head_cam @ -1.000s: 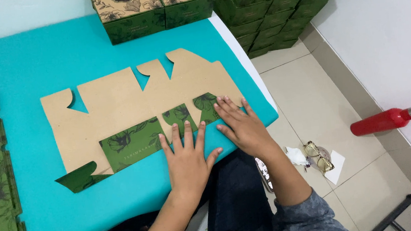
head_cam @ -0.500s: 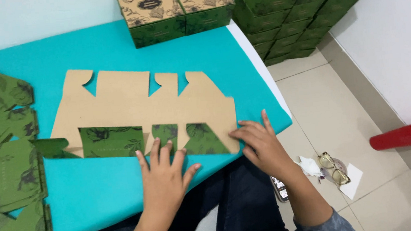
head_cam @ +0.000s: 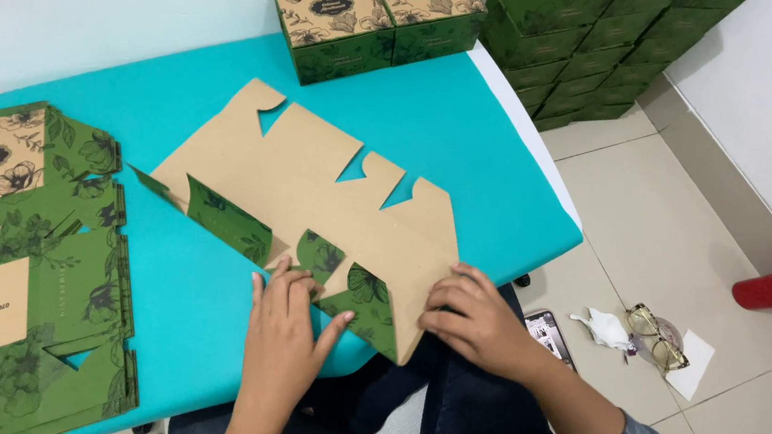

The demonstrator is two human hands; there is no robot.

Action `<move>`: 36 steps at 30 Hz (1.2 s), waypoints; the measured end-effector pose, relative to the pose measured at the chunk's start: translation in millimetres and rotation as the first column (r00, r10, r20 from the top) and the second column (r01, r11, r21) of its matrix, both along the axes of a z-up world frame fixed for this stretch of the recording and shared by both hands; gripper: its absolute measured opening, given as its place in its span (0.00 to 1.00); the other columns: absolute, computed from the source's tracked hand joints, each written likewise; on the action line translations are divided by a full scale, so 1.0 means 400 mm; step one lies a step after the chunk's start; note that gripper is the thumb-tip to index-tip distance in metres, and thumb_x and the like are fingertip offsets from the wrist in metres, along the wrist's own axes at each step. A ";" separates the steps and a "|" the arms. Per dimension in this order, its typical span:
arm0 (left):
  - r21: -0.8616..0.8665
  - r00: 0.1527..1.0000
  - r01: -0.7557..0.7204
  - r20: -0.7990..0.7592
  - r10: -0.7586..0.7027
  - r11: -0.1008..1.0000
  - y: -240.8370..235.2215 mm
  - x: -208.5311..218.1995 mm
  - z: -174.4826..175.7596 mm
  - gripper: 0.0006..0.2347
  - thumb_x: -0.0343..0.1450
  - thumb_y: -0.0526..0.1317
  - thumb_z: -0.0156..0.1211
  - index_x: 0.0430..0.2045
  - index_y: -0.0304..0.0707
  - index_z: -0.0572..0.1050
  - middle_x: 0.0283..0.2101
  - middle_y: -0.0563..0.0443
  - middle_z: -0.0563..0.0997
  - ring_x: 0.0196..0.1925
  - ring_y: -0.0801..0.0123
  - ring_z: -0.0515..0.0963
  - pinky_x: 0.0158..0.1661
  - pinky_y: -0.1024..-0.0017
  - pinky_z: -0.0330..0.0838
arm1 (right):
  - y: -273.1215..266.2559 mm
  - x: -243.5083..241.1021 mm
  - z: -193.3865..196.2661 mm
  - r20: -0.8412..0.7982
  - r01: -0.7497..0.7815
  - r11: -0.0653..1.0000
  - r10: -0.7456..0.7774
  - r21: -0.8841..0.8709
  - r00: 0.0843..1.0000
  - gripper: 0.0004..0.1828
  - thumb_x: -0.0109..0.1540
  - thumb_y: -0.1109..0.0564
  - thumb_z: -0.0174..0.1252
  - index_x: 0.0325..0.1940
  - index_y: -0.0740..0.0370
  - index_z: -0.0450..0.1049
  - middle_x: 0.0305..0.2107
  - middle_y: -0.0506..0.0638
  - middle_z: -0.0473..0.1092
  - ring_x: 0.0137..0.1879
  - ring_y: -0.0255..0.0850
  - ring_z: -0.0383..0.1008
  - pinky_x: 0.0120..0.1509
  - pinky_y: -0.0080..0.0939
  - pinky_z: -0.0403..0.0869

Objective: The person assembles a flat cardboard box by folding the sides and tucking the flaps into place. They then place a decorative lid on top to complete the box.

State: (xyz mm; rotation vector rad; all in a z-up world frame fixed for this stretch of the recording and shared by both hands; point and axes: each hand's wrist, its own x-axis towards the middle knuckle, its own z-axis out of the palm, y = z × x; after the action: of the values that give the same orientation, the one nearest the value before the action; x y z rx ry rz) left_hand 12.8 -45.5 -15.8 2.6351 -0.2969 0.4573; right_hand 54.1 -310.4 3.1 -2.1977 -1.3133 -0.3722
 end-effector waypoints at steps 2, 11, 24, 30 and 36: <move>0.020 0.998 -0.058 0.025 0.058 0.998 0.018 -0.010 0.001 0.18 0.66 0.52 0.57 0.39 0.38 0.67 0.49 0.44 0.70 0.66 0.49 0.62 0.63 0.42 0.50 | 0.049 -0.011 0.001 0.027 -0.022 1.000 0.022 0.000 0.999 0.05 0.65 0.56 0.49 0.39 0.56 0.71 0.34 0.50 0.66 0.43 0.46 0.66 0.55 0.52 0.60; -0.068 0.985 -0.170 0.020 0.171 0.983 0.094 -0.094 0.053 0.10 0.69 0.43 0.51 0.40 0.40 0.72 0.47 0.50 0.74 0.57 0.60 0.70 0.64 0.48 0.51 | 0.285 -0.074 -0.001 0.017 -0.014 0.998 0.013 0.062 1.000 0.05 0.65 0.60 0.50 0.43 0.58 0.71 0.33 0.48 0.66 0.39 0.45 0.64 0.42 0.44 0.62; 0.095 0.994 -0.114 0.019 0.112 0.989 0.167 -0.134 -0.009 0.20 0.68 0.47 0.53 0.55 0.47 0.69 0.60 0.57 0.70 0.67 0.65 0.62 0.64 0.47 0.47 | 0.318 -0.111 -0.042 0.032 -0.138 0.972 0.147 -0.192 0.989 0.30 0.67 0.47 0.50 0.68 0.67 0.55 0.65 0.60 0.54 0.73 0.54 0.50 0.73 0.60 0.52; 0.060 0.994 -0.104 0.033 0.102 0.993 0.168 -0.133 0.003 0.19 0.68 0.46 0.54 0.54 0.45 0.69 0.58 0.56 0.71 0.66 0.63 0.63 0.64 0.49 0.48 | 0.292 -0.098 -0.065 0.041 -0.138 0.952 0.155 -0.273 0.987 0.31 0.68 0.45 0.45 0.70 0.64 0.52 0.67 0.58 0.52 0.73 0.49 0.51 0.74 0.50 0.54; 0.061 0.994 -0.106 0.008 0.106 0.992 0.164 -0.137 0.009 0.20 0.68 0.46 0.54 0.55 0.45 0.69 0.59 0.57 0.71 0.67 0.63 0.62 0.65 0.49 0.47 | 0.234 -0.075 -0.052 0.042 -0.036 0.980 0.045 -0.194 0.998 0.28 0.65 0.46 0.51 0.65 0.63 0.60 0.63 0.56 0.59 0.70 0.48 0.57 0.71 0.49 0.57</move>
State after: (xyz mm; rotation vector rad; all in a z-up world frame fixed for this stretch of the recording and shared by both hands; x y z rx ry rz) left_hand -42.0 20.2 -12.2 2.7196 -0.1752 0.4970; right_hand 24.2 -216.9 -17.6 -2.3284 -1.4714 -0.2916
